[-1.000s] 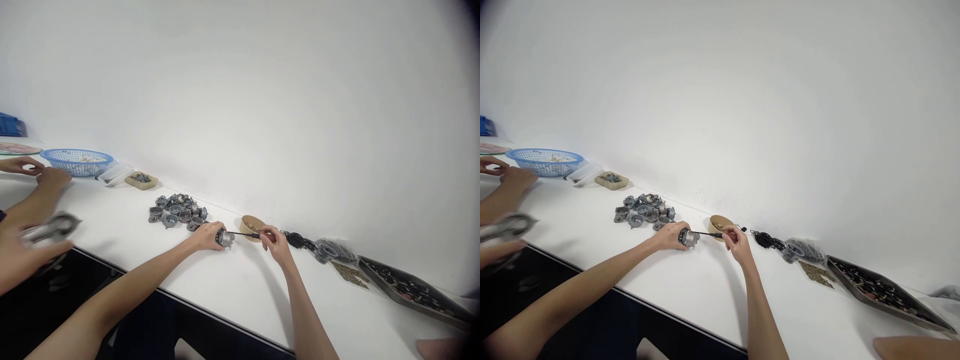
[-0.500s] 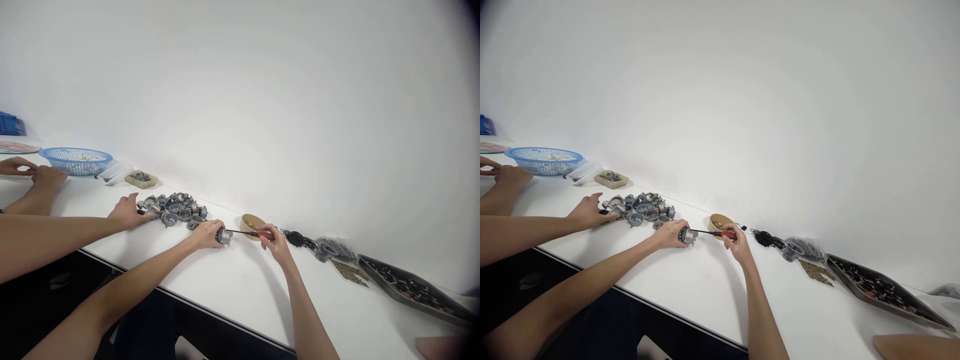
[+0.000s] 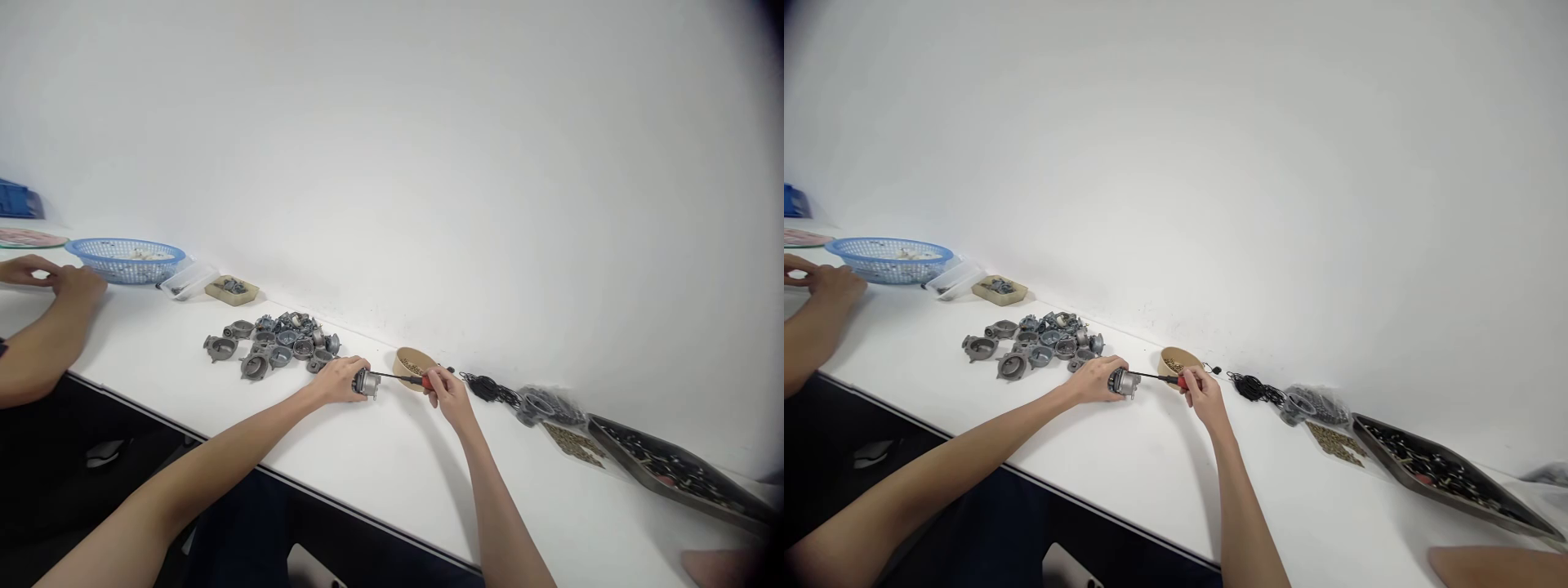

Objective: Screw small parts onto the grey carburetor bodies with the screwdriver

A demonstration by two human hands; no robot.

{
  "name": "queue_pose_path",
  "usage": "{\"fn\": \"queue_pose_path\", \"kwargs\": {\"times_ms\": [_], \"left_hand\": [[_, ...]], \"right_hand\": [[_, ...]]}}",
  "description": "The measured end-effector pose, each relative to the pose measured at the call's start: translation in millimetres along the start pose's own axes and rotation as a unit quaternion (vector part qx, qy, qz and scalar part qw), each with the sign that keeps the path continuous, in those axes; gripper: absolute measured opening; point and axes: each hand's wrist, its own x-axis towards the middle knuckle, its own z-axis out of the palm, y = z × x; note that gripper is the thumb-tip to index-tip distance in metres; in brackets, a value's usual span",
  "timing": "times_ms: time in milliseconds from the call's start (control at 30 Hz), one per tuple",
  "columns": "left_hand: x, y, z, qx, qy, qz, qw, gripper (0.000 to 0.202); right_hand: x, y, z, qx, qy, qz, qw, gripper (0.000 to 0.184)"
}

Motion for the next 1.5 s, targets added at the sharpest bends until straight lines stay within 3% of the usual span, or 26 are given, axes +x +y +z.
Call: {"fn": "queue_pose_path", "kwargs": {"times_ms": [133,300,467,633,800,1000,1167,1333,1500], "left_hand": [[0.0,2.0,-0.4,-0.004,0.000,0.005,1.000,0.055],[0.2,4.5,-3.3,-0.001,-0.005,-0.004,1.000,0.054],[0.8,5.3,-8.4,-0.002,-0.018,-0.029,0.999,0.056],[0.6,5.5,-9.9,0.002,-0.018,-0.013,1.000,0.057],[0.4,4.3,-7.9,0.002,-0.008,-0.001,1.000,0.055],[0.4,2.8,-6.3,0.011,-0.012,0.006,1.000,0.060],[0.3,1.5,-5.2,0.015,-0.014,0.002,1.000,0.062],[0.3,0.3,-5.8,0.012,-0.021,-0.004,1.000,0.062],[0.3,0.4,-6.5,0.018,-0.026,-0.010,0.999,0.065]], "right_hand": [[0.0,-0.9,-1.9,0.031,-0.022,-0.051,0.998,0.034],[0.3,1.6,-1.6,-0.003,0.001,0.008,1.000,0.039],[0.2,5.0,-1.7,0.013,-0.046,-0.018,0.999,0.037],[0.4,6.5,-1.3,0.016,-0.019,0.019,1.000,0.040],[-0.4,5.0,-1.7,0.004,-0.026,-0.030,0.999,0.032],[0.1,4.9,3.1,0.003,0.015,-0.009,1.000,0.033],[-0.8,1.0,2.9,0.017,-0.006,-0.037,0.999,0.040],[-0.4,3.6,2.8,0.003,0.004,-0.008,1.000,0.032],[-0.6,4.1,0.5,0.002,-0.032,-0.023,0.999,0.029]]}}
